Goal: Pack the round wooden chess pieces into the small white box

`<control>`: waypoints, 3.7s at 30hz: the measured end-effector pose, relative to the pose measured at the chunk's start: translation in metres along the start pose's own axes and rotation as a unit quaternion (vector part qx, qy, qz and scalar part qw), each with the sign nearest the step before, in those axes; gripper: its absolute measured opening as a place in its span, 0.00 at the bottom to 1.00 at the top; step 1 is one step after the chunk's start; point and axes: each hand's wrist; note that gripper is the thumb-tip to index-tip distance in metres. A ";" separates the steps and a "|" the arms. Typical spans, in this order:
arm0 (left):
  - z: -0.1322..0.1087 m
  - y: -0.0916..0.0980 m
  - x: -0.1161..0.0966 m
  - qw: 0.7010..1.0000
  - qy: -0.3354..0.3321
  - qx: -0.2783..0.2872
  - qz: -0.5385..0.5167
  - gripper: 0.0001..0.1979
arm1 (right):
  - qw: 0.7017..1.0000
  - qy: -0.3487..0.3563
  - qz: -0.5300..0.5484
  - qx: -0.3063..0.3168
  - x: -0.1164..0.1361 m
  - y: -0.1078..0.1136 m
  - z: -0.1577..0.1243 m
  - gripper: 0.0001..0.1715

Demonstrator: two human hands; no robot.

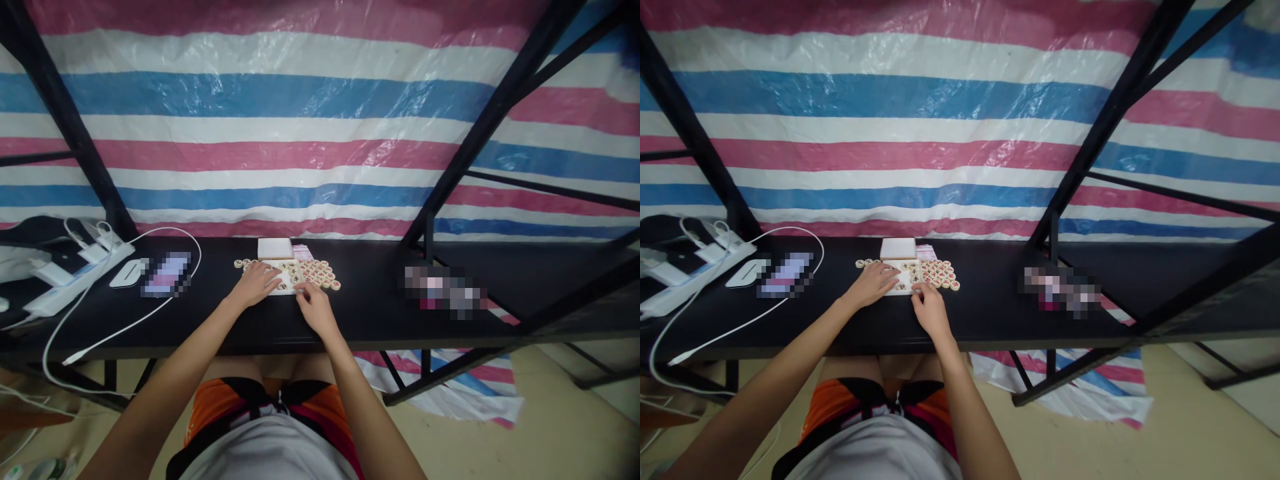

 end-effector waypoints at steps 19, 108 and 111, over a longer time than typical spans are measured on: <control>-0.022 0.032 0.045 0.921 0.370 0.077 0.097 0.21 | 1.000 -0.010 0.008 -0.001 0.002 0.001 -0.001 0.13; -0.003 0.010 -0.005 0.999 -0.013 0.001 -0.052 0.11 | 0.988 0.007 -0.146 0.056 0.014 -0.001 -0.005 0.19; -0.003 0.010 -0.011 0.997 -0.035 0.034 -0.052 0.13 | 0.987 0.016 -0.147 0.062 0.015 -0.001 -0.005 0.19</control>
Point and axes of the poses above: each hand's wrist, its own z-axis towards the middle knuckle, its own y-axis out of the back of the hand, x = y × z, and after that the axes turned 2 degrees about z, right-handed
